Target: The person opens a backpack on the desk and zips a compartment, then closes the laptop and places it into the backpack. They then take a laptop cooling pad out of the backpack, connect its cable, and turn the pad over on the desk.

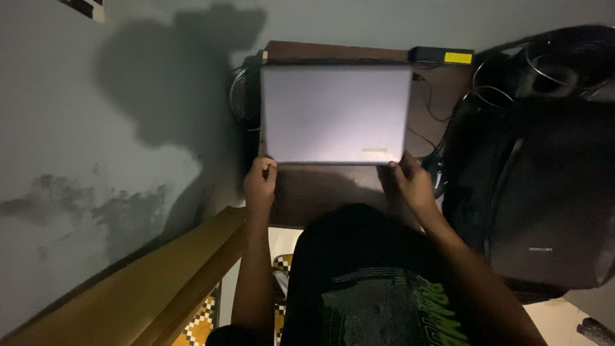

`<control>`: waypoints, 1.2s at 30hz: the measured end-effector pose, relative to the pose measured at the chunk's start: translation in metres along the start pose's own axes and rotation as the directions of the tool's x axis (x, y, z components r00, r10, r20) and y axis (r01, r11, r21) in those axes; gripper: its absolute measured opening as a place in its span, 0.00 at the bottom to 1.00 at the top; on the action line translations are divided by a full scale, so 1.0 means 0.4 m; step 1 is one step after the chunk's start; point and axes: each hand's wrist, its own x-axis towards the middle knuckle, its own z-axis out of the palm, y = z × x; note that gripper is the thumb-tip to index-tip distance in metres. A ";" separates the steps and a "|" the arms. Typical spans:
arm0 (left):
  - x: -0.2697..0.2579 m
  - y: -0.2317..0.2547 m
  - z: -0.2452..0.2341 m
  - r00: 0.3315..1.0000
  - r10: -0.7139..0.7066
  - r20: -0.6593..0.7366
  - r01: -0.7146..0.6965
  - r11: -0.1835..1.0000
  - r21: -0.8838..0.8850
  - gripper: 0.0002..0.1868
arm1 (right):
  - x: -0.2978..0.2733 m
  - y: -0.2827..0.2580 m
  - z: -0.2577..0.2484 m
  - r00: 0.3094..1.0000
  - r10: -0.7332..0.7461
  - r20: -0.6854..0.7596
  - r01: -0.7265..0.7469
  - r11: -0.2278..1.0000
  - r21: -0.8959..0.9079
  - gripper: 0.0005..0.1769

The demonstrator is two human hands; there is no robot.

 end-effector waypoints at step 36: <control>0.227 0.059 0.107 0.929 -0.346 -0.128 0.320 0.929 -0.186 0.32 | 0.253 -0.024 0.031 0.979 0.188 -0.081 -0.140 0.902 0.408 0.29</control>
